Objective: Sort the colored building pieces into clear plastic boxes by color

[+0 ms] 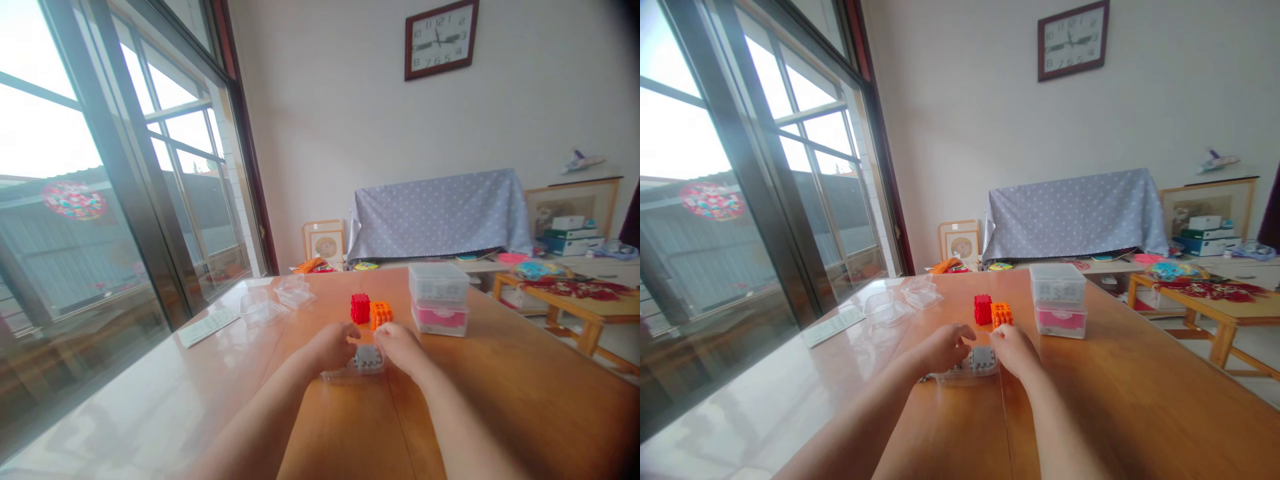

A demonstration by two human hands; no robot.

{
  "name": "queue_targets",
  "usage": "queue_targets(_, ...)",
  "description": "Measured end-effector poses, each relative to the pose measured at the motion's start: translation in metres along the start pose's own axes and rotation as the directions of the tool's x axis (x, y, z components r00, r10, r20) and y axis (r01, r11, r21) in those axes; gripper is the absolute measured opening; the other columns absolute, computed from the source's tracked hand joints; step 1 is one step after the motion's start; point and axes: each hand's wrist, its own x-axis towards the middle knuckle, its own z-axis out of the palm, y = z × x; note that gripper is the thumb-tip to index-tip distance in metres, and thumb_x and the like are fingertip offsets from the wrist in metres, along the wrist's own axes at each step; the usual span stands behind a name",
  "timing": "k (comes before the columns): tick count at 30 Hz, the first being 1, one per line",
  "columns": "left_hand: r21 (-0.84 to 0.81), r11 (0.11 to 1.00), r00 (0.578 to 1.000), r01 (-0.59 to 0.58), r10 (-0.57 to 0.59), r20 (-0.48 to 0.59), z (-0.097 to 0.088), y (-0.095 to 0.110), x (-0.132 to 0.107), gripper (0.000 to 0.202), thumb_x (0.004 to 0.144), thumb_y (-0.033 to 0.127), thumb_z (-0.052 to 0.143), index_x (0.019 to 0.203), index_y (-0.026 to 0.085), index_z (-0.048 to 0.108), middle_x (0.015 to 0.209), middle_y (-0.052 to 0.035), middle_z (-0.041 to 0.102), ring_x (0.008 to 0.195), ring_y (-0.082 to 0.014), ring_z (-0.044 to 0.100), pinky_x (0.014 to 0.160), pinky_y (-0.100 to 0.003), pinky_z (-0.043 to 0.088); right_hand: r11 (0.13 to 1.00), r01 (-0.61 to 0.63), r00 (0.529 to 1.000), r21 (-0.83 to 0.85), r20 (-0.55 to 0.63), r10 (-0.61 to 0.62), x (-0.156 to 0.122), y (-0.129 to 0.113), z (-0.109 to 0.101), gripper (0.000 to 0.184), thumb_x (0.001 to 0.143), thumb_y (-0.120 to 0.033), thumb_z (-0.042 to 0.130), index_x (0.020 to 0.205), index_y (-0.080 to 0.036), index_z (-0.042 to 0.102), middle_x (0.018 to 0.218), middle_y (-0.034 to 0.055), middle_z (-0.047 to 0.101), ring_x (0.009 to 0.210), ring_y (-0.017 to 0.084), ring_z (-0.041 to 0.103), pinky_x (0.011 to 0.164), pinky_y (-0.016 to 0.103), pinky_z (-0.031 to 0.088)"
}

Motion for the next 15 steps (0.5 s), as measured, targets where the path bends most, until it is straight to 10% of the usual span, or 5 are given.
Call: queue_targets(15, -0.037, 0.993, 0.991, 0.113, -0.110, 0.083, -0.051, -0.077, -0.065, 0.053, 0.066, 0.024, 0.072, 0.118, 0.021, 0.060, 0.115, -0.0067, 0.067, 0.101, -0.0218, 0.064, 0.087, -0.031, 0.052, 1.000, 0.008, 1.000, -0.021, 0.007, -0.007, 0.001, 0.007, 0.002, 0.026, 0.082, -0.037, 0.050, 0.071, -0.019, 0.065, 0.069, 0.0012, 0.068, 0.067, 0.016, 0.058, 0.059, 0.024, 0.033)
